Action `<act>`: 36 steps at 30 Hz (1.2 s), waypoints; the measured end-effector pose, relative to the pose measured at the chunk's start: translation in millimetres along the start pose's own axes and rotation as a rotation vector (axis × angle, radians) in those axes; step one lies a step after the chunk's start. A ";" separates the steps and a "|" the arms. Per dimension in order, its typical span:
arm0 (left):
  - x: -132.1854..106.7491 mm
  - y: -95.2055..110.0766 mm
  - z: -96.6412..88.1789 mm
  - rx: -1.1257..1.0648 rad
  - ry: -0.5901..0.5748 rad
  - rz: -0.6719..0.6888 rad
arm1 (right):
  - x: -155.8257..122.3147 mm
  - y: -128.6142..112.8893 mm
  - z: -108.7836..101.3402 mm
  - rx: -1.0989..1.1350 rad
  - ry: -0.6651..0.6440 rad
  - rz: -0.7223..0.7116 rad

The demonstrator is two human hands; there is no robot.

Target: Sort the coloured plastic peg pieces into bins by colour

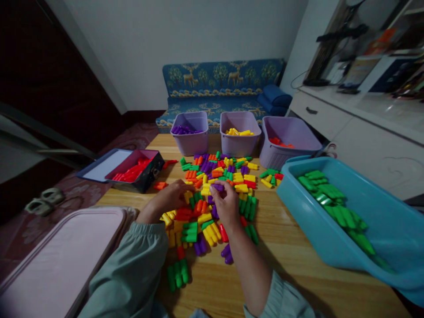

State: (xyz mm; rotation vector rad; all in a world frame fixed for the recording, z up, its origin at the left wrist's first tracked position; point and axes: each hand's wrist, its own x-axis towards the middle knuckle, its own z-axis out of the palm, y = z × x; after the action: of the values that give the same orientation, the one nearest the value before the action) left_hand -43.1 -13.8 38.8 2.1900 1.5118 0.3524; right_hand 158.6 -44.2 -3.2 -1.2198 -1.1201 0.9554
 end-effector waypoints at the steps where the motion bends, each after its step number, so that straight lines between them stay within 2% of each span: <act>1: 0.1 3.1 1.6 0.051 -0.001 -0.006 | 0.3 2.0 0.3 0.004 -0.010 -0.002; 5: 2.2 9.7 5.4 0.103 0.004 -0.015 | 1.6 8.3 1.2 -0.001 -0.035 -0.027; 9: 10.2 9.3 10.5 -0.081 0.164 -0.086 | 0.9 4.1 1.5 0.046 -0.017 -0.003; 11: 15.1 10.8 13.9 -0.332 0.235 -0.175 | -0.3 -1.8 1.9 0.086 -0.005 0.001; 13: 18.5 14.3 16.7 -0.706 0.212 -0.252 | -2.0 -8.9 2.9 0.126 0.008 -0.013; 16: 19.0 21.0 17.7 -1.281 0.038 -0.260 | -4.9 -18.8 5.4 0.171 0.026 -0.026; 19: 15.5 27.7 16.3 -1.564 -0.099 -0.239 | -6.8 -24.3 7.5 0.177 0.030 -0.026; 22: 11.5 35.6 17.0 -1.533 -0.121 -0.234 | -7.1 -24.2 8.1 0.163 0.023 -0.039; 27: 11.4 45.6 23.1 -1.337 0.009 -0.217 | -7.1 -23.0 7.8 0.137 -0.041 -0.047; 36: 18.7 42.5 29.6 -1.281 0.084 -0.319 | -4.8 -18.0 6.1 0.146 -0.108 0.045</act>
State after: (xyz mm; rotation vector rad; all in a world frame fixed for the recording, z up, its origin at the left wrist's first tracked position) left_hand 11.7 -15.4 33.7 0.9229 1.0981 0.9646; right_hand 151.1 -49.8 14.0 -1.0892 -1.0907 1.1293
